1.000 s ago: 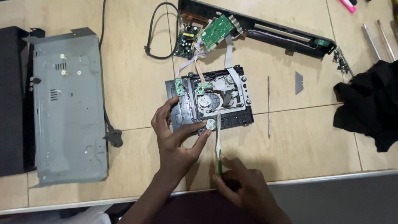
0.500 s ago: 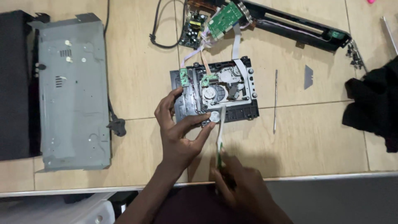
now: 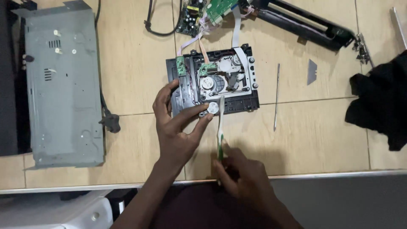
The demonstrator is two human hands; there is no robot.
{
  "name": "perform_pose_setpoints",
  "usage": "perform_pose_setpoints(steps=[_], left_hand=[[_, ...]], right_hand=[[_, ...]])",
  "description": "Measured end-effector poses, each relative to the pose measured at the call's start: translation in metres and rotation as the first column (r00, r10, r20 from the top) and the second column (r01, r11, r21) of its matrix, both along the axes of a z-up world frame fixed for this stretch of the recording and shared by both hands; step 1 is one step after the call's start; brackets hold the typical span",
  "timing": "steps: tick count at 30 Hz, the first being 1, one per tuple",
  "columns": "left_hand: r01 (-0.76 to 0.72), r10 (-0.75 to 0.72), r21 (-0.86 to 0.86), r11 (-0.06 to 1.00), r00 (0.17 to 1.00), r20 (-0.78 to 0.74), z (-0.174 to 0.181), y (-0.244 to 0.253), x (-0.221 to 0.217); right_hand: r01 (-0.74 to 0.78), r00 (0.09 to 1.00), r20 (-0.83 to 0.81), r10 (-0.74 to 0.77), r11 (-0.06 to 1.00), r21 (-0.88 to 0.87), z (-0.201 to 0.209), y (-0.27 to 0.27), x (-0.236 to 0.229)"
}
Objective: The person cleans the internal components of a disassembled electronic device, likely a DVD player, using a toothbrush and a black cloth. They scrub various parts of the mechanism and wipe surfaces while the device remains on a wooden table.
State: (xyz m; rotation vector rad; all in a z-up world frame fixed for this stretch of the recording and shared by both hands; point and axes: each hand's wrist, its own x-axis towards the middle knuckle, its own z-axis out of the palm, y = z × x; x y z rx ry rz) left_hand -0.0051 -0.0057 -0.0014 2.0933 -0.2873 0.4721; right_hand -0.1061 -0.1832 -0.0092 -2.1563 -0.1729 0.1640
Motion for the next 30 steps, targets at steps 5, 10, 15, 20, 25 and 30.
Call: perform_pose_setpoints(steps=[5, 10, 15, 20, 25, 30], left_hand=[[0.002, -0.003, -0.036, 0.999, 1.000, -0.017, 0.002, -0.001, 0.007], [-0.025, 0.025, -0.050, 0.998, 1.000, -0.001, -0.005, -0.002, 0.016], [-0.024, 0.023, -0.099, 0.995, 1.000, -0.017, 0.002, -0.003, 0.023], [-0.022, 0.016, -0.132, 0.991, 0.999, -0.044, 0.004, -0.005, 0.020], [-0.038, 0.033, -0.131, 0.991, 0.999, -0.041, 0.007, -0.003, 0.021], [-0.049, 0.036, -0.154, 0.987, 0.995, -0.090, 0.009, -0.002, 0.018]], right_hand=[[-0.029, 0.994, -0.110, 0.027, 0.999, -0.025, 0.007, -0.010, 0.006], [-0.010, 0.995, -0.102, 0.008, 1.000, -0.024, -0.010, -0.008, 0.025], [0.000, 0.977, -0.211, -0.020, 0.995, -0.096, -0.012, -0.006, 0.022], [0.075, 0.995, -0.058, -0.078, 0.995, -0.060, -0.004, 0.002, 0.032], [0.082, 0.989, -0.114, -0.095, 0.990, -0.114, -0.009, -0.010, 0.026], [0.068, 0.992, -0.085, -0.091, 0.969, -0.236, -0.019, -0.027, 0.028]])
